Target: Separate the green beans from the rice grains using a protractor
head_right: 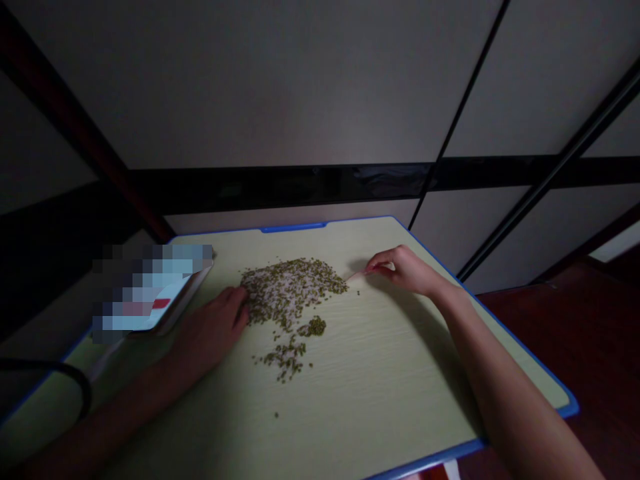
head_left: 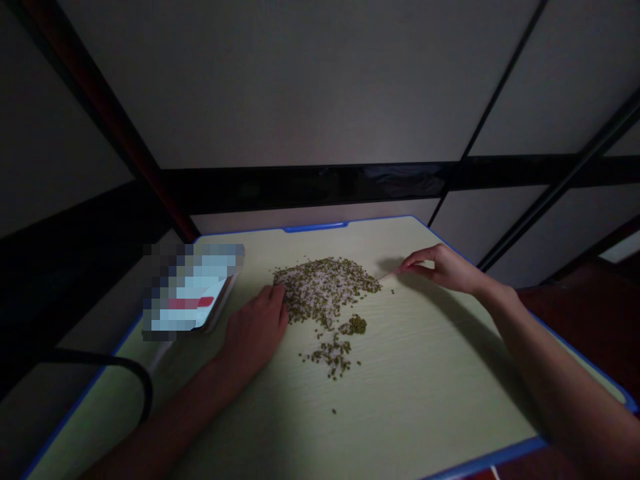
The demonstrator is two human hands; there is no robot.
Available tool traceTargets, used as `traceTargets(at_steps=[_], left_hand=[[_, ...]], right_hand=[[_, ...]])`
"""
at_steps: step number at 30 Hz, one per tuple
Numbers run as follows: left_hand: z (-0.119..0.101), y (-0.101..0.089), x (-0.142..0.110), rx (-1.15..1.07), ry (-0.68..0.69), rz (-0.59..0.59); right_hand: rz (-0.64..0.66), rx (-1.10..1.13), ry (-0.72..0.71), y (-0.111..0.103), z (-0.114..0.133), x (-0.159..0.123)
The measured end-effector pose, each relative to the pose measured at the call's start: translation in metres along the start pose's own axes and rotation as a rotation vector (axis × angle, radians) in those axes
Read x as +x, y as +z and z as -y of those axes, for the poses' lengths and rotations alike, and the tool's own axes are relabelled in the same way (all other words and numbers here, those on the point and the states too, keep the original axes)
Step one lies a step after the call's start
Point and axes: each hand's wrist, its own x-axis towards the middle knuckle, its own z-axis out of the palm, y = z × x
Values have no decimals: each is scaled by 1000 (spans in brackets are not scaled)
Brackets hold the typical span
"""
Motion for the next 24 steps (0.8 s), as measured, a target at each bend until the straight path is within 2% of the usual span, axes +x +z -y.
traceTargets(at_steps=[10, 13, 15, 17, 19, 22, 24], left_hand=[[18, 10, 4, -361, 60, -113], [22, 9, 11, -552, -13, -105], [24, 9, 16, -723, -123, -99], [27, 10, 19, -889, -255, -108], [29, 12, 20, -984, -345, -118], [31, 15, 21, -1009, -379, -133], [32, 16, 22, -1012, -390, -140]], right_hand=[[87, 79, -12, -4, 1, -3], [87, 107, 5, -4, 4, -2], [75, 126, 20, -1, 6, -3], [24, 146, 47, 3, 7, -7], [-97, 172, 107, 10, 8, -12], [-335, 278, 232, 24, 5, -20], [-436, 358, 273, 32, 2, -22]])
